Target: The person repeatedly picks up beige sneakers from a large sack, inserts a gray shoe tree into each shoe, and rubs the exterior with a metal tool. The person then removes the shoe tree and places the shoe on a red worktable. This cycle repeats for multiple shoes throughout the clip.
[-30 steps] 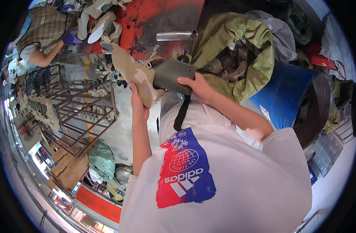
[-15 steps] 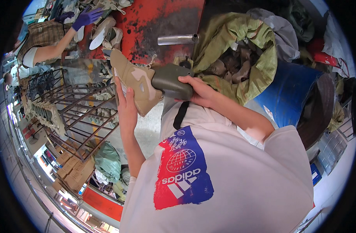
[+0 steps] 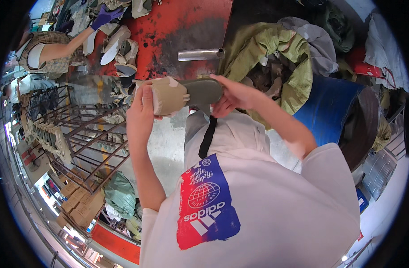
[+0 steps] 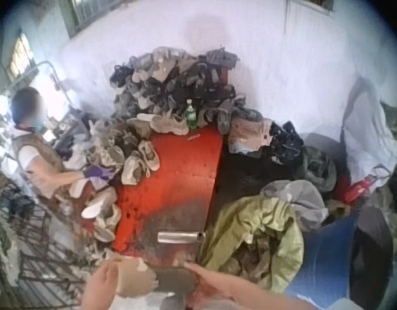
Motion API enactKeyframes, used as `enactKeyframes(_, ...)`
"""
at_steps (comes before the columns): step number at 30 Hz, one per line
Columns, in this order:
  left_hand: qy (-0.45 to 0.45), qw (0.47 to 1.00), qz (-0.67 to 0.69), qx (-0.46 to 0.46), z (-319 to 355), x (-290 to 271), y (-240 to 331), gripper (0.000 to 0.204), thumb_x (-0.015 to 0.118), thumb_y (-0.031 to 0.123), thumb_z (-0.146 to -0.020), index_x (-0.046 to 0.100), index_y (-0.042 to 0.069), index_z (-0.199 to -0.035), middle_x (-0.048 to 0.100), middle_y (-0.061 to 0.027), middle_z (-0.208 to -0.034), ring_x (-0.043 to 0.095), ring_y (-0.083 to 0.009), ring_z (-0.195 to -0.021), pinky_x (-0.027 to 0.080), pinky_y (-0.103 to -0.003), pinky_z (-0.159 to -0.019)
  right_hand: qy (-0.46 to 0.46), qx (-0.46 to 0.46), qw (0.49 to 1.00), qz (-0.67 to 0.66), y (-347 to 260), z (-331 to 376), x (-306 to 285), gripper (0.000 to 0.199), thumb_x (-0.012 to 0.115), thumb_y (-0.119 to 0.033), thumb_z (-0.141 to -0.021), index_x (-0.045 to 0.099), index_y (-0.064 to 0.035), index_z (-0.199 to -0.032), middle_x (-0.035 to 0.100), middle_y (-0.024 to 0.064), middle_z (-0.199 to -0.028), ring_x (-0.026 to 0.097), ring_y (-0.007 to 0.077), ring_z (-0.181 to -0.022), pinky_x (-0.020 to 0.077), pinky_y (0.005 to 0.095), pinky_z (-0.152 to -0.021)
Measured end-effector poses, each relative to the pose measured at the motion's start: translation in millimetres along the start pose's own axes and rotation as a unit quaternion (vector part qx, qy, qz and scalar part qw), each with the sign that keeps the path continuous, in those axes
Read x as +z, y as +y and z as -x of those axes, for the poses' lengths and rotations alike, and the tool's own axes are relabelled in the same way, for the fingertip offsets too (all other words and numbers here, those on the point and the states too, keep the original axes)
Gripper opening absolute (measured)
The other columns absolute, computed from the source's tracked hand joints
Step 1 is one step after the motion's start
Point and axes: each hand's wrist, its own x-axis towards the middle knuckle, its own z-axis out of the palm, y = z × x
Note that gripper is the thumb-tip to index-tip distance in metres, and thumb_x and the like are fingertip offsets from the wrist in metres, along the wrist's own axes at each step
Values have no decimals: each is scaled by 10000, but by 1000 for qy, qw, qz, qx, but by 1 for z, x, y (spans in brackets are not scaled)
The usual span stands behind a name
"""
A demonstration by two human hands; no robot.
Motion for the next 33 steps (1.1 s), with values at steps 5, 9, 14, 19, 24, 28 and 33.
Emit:
enactKeyframes(5,-34,995,-84,-43,1,8,30,555,349,591,-1060,586,195,-1368,742,-138,-862,729,-247,-657,550,-407,-753,311,-104,680,656,-81,-13,-20,602,662,-596,-901,709,-39,-1126,711,147,-991,713,287,-736,582,404,-675)
enactKeyframes(9,-43,993,-101,-37,-5,2,23,605,325,646,-1042,570,218,-1394,748,-143,-854,740,-256,-678,543,-420,-791,436,-362,277,776,-96,-113,-68,423,740,-474,-838,773,-72,-966,753,136,-965,731,299,-823,586,416,-682)
enactKeyframes(14,62,964,-259,-3,-1,-9,32,632,503,660,-973,596,209,-1406,730,-219,-989,718,-370,-955,524,-464,-847,362,17,391,846,-106,-167,-114,382,766,-303,-824,760,-86,-1138,765,103,-1023,743,333,-964,592,440,-786)
enactKeyframes(19,122,907,-37,402,-15,17,5,495,817,301,-797,687,85,-1222,662,-146,-1079,632,-333,-1036,492,-420,-925,325,-73,340,879,-107,-69,-89,121,705,-128,-831,786,-116,-920,769,100,-1039,746,278,-984,597,401,-765)
enactKeyframes(24,96,928,154,326,-29,38,-17,321,780,194,-844,711,14,-1101,710,-99,-1109,675,-236,-971,525,-359,-884,363,-95,301,876,-91,106,-2,91,728,-147,-775,764,-82,-826,734,149,-804,738,339,-778,581,451,-667)
enactKeyframes(28,19,877,451,167,-39,18,-22,261,725,111,-875,731,-6,-1108,719,-106,-1144,670,-176,-980,530,-325,-895,317,13,321,892,-72,181,71,85,712,-133,-783,759,-71,-817,727,149,-781,733,337,-746,578,455,-650)
enactKeyframes(33,-43,854,504,125,-50,15,-16,284,714,105,-870,711,-11,-1129,696,-117,-1200,647,-193,-1053,502,-333,-955,256,-59,352,899,-68,144,113,62,723,-130,-778,758,-83,-799,726,139,-761,732,326,-720,582,439,-641)
